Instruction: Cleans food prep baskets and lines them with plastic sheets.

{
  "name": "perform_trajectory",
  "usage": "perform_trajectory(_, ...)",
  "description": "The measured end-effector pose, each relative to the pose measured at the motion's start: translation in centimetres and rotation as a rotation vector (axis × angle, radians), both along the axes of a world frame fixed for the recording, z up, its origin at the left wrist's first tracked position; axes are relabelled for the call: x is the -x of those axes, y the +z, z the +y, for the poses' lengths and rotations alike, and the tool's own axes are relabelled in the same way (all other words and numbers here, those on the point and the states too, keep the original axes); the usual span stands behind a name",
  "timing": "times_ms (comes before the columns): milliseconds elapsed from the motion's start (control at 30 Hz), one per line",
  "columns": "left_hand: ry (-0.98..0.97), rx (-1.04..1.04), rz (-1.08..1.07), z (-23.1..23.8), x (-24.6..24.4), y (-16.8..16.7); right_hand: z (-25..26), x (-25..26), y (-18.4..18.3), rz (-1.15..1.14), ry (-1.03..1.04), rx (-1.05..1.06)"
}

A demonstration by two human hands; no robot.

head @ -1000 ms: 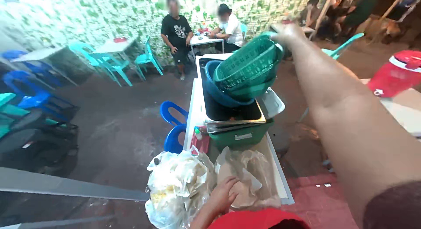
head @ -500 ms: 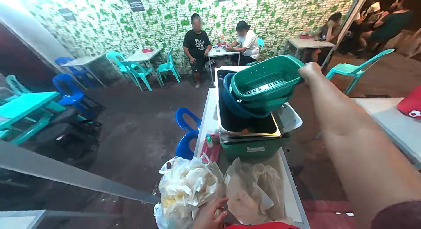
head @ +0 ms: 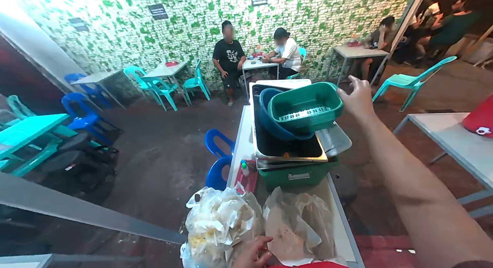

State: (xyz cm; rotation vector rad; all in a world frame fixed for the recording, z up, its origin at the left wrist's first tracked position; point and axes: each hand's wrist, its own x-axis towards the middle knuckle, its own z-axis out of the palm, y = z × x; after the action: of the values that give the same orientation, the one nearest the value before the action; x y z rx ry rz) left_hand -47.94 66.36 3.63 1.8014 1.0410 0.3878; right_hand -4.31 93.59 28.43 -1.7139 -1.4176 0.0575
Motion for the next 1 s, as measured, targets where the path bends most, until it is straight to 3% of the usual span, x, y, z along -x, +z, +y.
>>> perform_trajectory(100, 0.017, 0.004, -0.001, 0.1, -0.2, 0.1, -7.0, 1.8, -3.6, 0.042, 0.227, -0.045)
perform_trajectory(233, 0.118, -0.067, 0.071, 1.9, -0.8, 1.0, -14.8, 3.1, -15.2, 0.318, 0.38, 0.282)
perform_trajectory(333, 0.171, -0.139, 0.28, 4.0, -1.7, 2.6, -19.0, 2.9, -25.9, 0.458, 0.239, 0.658)
perform_trajectory(433, 0.094, -0.188, 0.572, 7.4, -3.2, 3.8, -24.1, 3.7, -32.8, 0.617, 0.013, 0.892)
perform_trajectory(533, -0.006, -0.216, 0.801, 11.1, -5.5, 3.7, -28.0, 5.5, -35.4, 0.712, -0.034, 0.985)
perform_trajectory(667, -0.151, -0.126, 1.034, 14.1, -8.6, 2.3, -29.8, 8.1, -37.1, 0.623, 0.093, 1.14)
perform_trajectory(867, -0.16, -0.062, 1.082, 15.7, -12.0, -1.8, -30.0, 10.0, -41.5, 0.398, 0.056, 1.211)
perform_trajectory(1000, -0.126, -0.021, 1.043, 15.0, -13.6, -3.2, -29.2, 9.2, -41.1, 0.513, 0.075, 1.154)
